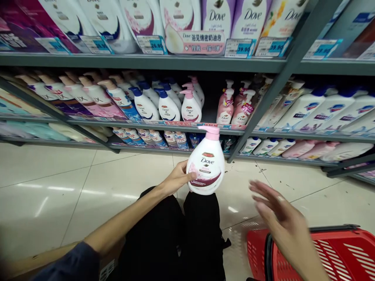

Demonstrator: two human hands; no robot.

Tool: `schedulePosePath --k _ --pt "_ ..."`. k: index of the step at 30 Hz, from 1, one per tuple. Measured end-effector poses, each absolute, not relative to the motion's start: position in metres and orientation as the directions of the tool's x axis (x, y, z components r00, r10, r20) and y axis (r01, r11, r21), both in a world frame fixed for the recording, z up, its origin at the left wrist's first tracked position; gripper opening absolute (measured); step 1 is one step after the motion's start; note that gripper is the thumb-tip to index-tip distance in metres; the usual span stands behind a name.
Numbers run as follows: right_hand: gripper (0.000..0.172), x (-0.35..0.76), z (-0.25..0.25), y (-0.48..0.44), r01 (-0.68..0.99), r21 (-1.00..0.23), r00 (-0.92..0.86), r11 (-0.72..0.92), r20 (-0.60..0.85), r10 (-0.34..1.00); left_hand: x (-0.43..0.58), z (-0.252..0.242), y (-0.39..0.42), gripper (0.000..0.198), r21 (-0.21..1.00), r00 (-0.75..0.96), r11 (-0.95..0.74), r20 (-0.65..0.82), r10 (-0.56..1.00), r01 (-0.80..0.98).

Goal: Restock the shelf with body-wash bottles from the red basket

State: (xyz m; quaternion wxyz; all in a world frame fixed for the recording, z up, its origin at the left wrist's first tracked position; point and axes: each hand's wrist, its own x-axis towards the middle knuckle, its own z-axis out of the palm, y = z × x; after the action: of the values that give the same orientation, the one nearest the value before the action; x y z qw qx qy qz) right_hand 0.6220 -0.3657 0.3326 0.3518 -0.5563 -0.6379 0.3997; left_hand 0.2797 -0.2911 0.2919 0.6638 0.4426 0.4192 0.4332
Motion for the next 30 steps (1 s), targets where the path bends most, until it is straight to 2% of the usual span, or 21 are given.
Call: schedulePosePath --k 3,4,8,13,19,22,26,30 --pt "0.074 0.572 0.349 -0.299 0.254 -0.965 -0.216 0.06 0.003 0.976 0.293 0.316 -0.263 0.084 0.976 0.334 0.126 -0.06 0.941 -0.18" --pt "0.075 0.559 0.356 -0.278 0.226 -0.972 -0.246 0.063 0.005 0.969 0.295 0.324 -0.254 0.085 0.981 0.348 0.082 -0.016 0.937 -0.176" --pt "0.069 0.532 0.38 -0.217 0.213 -0.975 -0.278 0.057 -0.005 0.961 0.286 0.341 -0.224 0.089 0.993 0.39 -0.048 0.086 0.917 -0.105" --pt "0.076 0.507 0.377 -0.165 0.246 -0.969 -0.276 0.005 -0.065 0.959 0.256 0.333 -0.171 0.083 0.981 0.264 -0.187 0.167 0.95 0.05" --pt "0.074 0.487 0.365 -0.092 0.262 -0.95 -0.352 0.169 0.069 0.933 0.221 0.33 -0.076 0.086 0.946 0.325 -0.297 0.244 0.914 0.126" --pt "0.075 0.481 0.365 -0.058 0.285 -0.937 -0.377 0.202 0.084 0.922 0.211 0.333 -0.039 0.08 0.927 0.344 -0.332 0.259 0.902 0.173" --pt "0.078 0.476 0.364 -0.029 0.364 -0.894 -0.361 0.262 0.124 0.924 0.208 0.337 -0.012 0.076 0.902 0.381 -0.355 0.247 0.891 0.247" --pt "0.085 0.475 0.364 -0.015 0.307 -0.902 -0.319 0.303 0.202 0.926 0.208 0.354 0.002 0.085 0.851 0.449 -0.411 0.243 0.86 0.328"
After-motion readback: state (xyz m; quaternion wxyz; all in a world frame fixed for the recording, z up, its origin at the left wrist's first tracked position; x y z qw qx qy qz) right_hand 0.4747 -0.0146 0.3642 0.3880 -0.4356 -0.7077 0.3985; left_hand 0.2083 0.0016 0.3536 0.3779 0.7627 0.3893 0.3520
